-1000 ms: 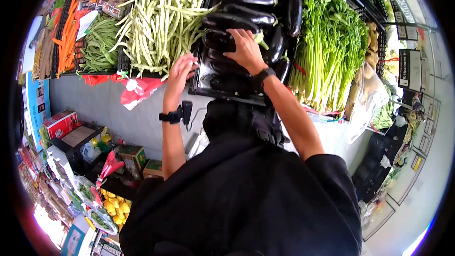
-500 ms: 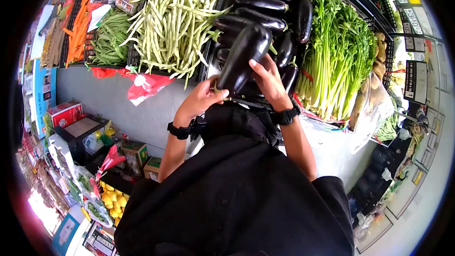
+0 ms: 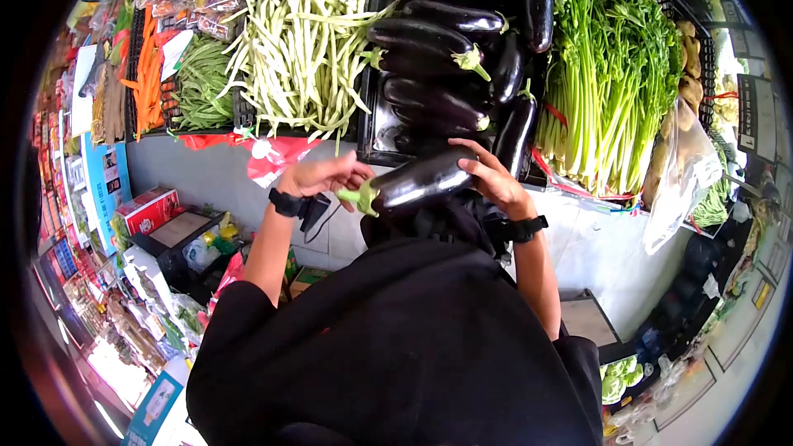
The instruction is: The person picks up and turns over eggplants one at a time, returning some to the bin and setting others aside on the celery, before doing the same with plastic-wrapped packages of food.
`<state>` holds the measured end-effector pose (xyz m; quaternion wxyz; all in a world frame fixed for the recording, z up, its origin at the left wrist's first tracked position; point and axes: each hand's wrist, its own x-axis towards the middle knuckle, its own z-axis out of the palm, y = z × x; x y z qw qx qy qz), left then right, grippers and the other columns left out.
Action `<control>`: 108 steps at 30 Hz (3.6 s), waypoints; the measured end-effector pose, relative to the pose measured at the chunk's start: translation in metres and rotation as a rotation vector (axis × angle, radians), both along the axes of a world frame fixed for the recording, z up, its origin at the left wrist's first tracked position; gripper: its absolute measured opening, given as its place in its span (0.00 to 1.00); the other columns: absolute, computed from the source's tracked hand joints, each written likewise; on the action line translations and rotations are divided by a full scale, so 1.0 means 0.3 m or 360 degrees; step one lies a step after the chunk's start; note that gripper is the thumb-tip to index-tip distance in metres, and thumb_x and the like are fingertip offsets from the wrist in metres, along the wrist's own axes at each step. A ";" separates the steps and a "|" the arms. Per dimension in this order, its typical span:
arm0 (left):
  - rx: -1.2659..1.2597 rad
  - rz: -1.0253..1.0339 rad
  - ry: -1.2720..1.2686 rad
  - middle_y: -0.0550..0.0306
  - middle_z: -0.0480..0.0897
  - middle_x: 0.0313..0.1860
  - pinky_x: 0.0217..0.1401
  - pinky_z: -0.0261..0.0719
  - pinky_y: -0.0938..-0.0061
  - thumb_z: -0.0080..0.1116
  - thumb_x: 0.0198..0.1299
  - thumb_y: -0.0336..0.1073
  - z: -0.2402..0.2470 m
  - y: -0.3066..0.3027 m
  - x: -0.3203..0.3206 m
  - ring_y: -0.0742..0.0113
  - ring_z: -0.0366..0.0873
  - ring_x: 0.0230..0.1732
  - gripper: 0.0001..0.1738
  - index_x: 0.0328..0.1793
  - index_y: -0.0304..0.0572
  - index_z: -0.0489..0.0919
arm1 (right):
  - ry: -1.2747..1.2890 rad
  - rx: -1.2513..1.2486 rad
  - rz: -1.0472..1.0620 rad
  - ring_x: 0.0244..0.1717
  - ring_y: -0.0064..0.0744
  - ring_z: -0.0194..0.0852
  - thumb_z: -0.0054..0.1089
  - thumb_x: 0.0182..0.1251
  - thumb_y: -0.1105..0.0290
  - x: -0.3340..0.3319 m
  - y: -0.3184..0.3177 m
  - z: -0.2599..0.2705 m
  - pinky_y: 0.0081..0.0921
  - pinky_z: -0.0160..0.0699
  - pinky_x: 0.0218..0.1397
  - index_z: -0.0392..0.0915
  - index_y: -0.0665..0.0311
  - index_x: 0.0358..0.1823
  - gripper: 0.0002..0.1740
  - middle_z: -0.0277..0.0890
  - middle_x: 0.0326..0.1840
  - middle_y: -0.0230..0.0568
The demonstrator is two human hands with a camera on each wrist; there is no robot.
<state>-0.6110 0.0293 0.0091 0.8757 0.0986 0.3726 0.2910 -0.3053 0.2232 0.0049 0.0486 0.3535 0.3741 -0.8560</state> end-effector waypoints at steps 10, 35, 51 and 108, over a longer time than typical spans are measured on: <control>0.0578 0.1452 0.0438 0.54 0.66 0.71 0.69 0.71 0.63 0.77 0.54 0.44 -0.129 0.073 0.199 0.61 0.67 0.70 0.55 0.81 0.42 0.53 | 0.0402 -0.0160 -0.0132 0.69 0.37 0.66 0.70 0.66 0.66 -0.222 -0.122 -0.108 0.38 0.65 0.72 0.56 0.62 0.71 0.38 0.66 0.67 0.45; 0.0484 0.1111 0.2494 0.38 0.74 0.62 0.65 0.71 0.57 0.77 0.48 0.38 -0.346 0.117 0.290 0.41 0.72 0.62 0.43 0.69 0.34 0.67 | -0.0923 0.2652 0.1043 0.61 0.47 0.70 0.81 0.40 0.57 -0.335 0.109 -0.354 0.41 0.76 0.59 0.65 0.62 0.63 0.47 0.71 0.56 0.45; 0.0187 0.1732 0.1280 0.55 0.81 0.54 0.61 0.74 0.72 0.70 0.57 0.29 -0.237 -0.025 0.228 0.68 0.79 0.53 0.32 0.67 0.32 0.70 | -0.0452 0.0659 0.0686 0.55 0.35 0.78 0.64 0.65 0.45 -0.205 0.094 0.061 0.28 0.73 0.60 0.68 0.76 0.68 0.43 0.80 0.54 0.44; 0.0381 0.0994 0.2813 0.39 0.75 0.60 0.58 0.76 0.56 0.72 0.53 0.48 -0.356 0.035 0.189 0.39 0.75 0.58 0.41 0.68 0.37 0.68 | -0.0579 0.2607 0.0537 0.53 0.50 0.79 0.75 0.49 0.48 -0.385 0.285 -0.131 0.43 0.80 0.53 0.75 0.66 0.56 0.38 0.79 0.52 0.48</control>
